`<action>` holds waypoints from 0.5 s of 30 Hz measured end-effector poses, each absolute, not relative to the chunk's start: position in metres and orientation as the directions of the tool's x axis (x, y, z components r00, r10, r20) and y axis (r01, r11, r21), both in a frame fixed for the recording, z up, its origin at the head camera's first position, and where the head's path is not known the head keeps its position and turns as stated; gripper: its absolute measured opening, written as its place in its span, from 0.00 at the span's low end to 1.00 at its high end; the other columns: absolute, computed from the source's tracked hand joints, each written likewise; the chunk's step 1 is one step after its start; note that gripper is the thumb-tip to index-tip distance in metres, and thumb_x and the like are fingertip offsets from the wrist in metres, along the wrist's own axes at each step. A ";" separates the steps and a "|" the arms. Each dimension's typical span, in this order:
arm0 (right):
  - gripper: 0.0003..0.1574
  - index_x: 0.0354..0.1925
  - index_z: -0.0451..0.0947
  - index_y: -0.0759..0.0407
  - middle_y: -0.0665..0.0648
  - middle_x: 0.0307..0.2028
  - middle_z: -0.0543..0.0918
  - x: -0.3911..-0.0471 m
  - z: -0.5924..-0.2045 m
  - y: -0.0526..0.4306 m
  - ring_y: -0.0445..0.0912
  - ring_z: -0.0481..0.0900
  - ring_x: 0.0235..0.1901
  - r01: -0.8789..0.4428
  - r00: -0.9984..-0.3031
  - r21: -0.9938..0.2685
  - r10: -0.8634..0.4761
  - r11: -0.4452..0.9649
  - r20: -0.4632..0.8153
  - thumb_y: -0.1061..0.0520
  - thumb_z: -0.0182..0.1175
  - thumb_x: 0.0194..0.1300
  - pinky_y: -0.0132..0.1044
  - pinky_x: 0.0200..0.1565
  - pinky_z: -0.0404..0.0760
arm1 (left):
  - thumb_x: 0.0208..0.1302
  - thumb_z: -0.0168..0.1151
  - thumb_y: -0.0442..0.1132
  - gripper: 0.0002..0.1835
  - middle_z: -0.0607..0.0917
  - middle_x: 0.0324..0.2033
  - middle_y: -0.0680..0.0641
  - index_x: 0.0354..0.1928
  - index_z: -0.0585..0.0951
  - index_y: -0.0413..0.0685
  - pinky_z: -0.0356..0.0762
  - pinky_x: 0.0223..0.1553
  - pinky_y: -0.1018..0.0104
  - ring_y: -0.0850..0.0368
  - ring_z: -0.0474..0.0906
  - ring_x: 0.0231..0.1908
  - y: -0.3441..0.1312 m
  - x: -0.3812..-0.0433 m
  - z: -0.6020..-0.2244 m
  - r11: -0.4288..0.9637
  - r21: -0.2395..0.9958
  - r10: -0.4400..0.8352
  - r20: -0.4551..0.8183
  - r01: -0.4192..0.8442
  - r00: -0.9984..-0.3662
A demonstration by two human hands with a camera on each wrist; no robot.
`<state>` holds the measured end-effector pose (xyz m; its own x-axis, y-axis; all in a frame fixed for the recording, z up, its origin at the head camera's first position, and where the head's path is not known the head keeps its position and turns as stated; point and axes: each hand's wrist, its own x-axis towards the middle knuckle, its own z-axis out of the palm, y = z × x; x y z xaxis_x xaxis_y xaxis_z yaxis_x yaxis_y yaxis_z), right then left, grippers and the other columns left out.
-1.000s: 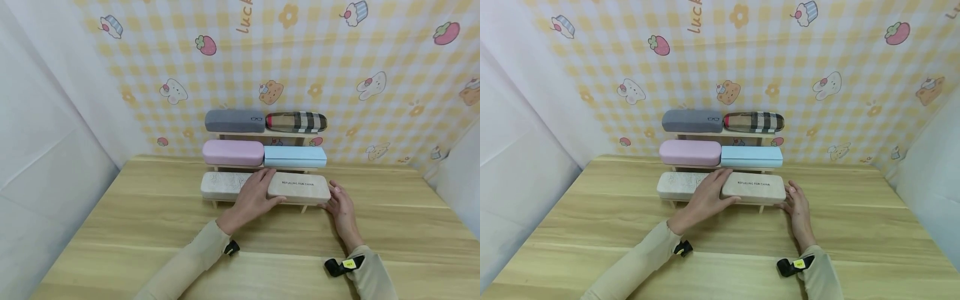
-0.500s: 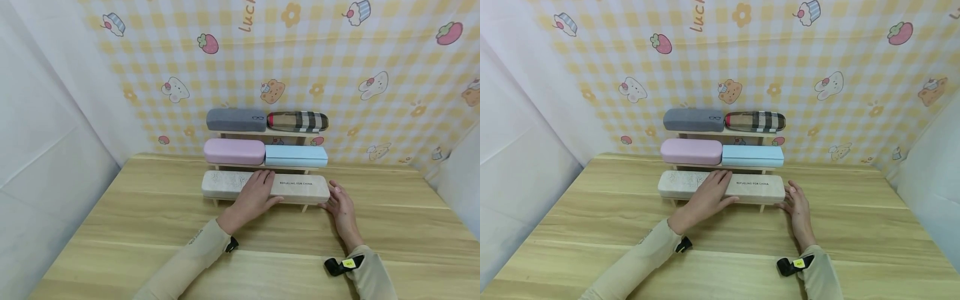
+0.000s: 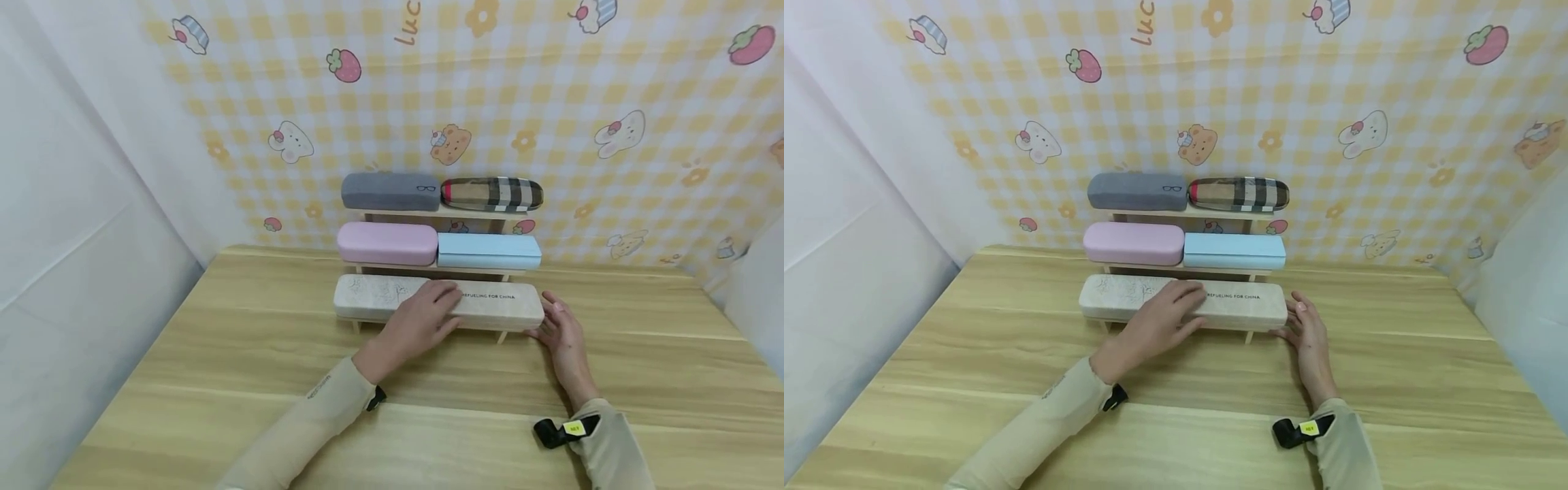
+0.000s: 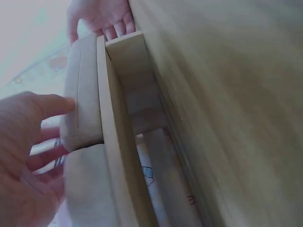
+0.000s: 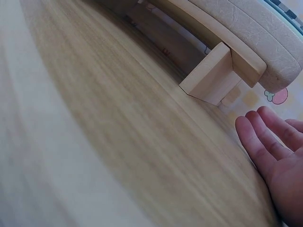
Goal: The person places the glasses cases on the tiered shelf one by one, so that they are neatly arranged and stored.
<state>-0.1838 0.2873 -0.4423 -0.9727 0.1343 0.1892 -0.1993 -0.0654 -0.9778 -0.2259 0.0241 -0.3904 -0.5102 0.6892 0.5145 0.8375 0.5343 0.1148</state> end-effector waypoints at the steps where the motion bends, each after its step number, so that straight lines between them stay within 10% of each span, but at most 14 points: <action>1: 0.32 0.66 0.51 0.70 0.46 0.50 0.74 -0.184 -0.442 0.287 0.37 0.75 0.48 -0.204 -0.971 -0.977 0.139 -0.069 0.193 0.48 0.34 0.76 0.31 0.41 0.78 | 0.62 0.61 0.41 0.17 0.77 0.51 0.44 0.51 0.78 0.41 0.68 0.55 0.68 0.53 0.70 0.54 0.023 -0.225 -0.390 0.501 0.109 0.696 0.539 0.859 -0.474; 8: 0.21 0.59 0.62 0.57 0.51 0.48 0.75 -0.189 -0.445 0.287 0.39 0.77 0.45 -0.239 -0.961 -0.963 0.171 -0.123 0.216 0.49 0.35 0.76 0.31 0.41 0.78 | 0.59 0.62 0.34 0.11 0.79 0.48 0.46 0.44 0.82 0.44 0.66 0.56 0.70 0.55 0.72 0.53 0.000 -0.214 -0.368 0.371 0.076 0.720 0.606 0.926 -0.338; 15: 0.26 0.56 0.66 0.67 0.54 0.45 0.78 -0.185 -0.447 0.289 0.41 0.79 0.41 -0.235 -0.933 -0.965 0.303 -0.113 0.191 0.48 0.38 0.75 0.31 0.39 0.79 | 0.56 0.62 0.31 0.13 0.79 0.50 0.40 0.45 0.81 0.38 0.70 0.55 0.61 0.48 0.75 0.51 -0.064 -0.214 -0.352 0.329 0.070 0.630 0.726 0.942 -0.275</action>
